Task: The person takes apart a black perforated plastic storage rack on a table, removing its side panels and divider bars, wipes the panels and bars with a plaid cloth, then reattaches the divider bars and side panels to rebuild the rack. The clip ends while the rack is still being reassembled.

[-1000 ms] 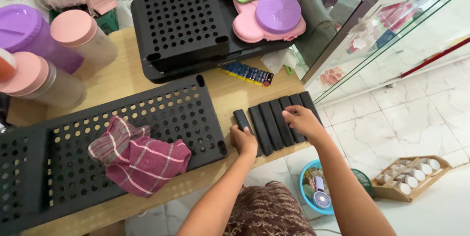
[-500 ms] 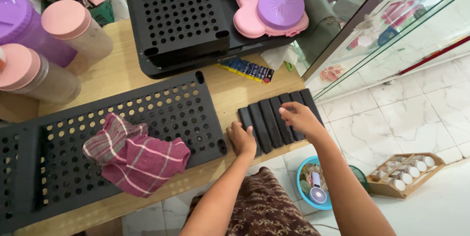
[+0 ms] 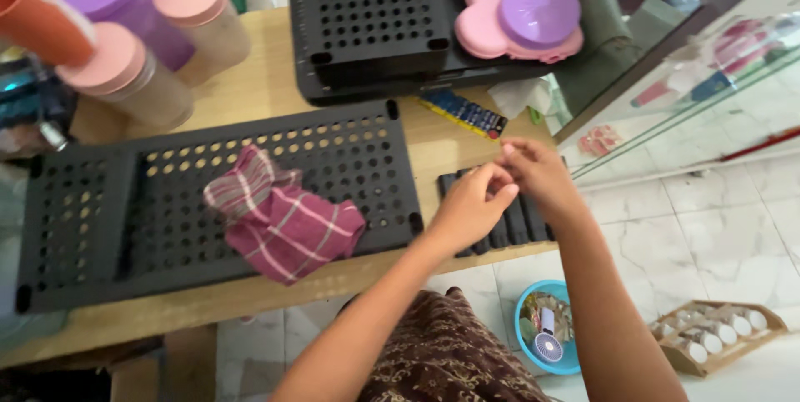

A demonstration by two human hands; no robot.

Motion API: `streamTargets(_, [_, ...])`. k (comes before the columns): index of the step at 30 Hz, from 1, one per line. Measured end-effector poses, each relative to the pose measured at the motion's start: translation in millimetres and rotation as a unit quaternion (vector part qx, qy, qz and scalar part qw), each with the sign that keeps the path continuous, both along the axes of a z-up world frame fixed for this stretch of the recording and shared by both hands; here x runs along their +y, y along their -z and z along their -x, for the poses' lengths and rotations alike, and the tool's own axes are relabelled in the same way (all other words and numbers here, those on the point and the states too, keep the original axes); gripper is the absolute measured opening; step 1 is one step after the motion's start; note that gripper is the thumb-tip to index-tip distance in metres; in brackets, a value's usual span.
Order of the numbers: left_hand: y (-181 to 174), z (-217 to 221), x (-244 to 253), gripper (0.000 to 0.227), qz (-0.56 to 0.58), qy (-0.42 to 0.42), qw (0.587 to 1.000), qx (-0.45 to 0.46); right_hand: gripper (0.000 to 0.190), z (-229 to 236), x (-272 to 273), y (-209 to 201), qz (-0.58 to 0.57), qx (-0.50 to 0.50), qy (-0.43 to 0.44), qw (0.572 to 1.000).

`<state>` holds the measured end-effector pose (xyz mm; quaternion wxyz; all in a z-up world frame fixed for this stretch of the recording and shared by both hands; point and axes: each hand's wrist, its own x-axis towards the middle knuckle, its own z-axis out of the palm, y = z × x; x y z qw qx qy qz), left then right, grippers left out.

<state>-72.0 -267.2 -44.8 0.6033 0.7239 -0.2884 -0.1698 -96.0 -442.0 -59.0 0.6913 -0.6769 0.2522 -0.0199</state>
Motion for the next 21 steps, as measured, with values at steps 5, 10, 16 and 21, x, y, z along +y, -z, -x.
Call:
streamTargets(5, [-94.7, -28.9, 87.0, 0.025, 0.022, 0.104, 0.990, 0.096, 0.038, -20.3, 33.8, -62.7, -0.022, -0.076, -0.033, 0.996])
streamTargets(10, [-152.8, -46.8, 198.1, 0.021, 0.064, 0.047, 0.994, 0.068, 0.034, -38.9, 90.5, -122.2, 0.064, -0.121, -0.084, 0.987])
streamTargets(16, [-151.9, -57.9, 320.2, 0.020, -0.112, -0.349, 0.929, -0.057, 0.035, -50.0, 172.5, -157.4, 0.171, -0.197, -0.194, 0.946])
streamTargets(21, [-117.1, -63.4, 384.4, 0.024, -0.227, -0.454, 0.830, -0.231, 0.049, -54.5, 245.1, -163.5, 0.300, -0.145, -0.331, 0.883])
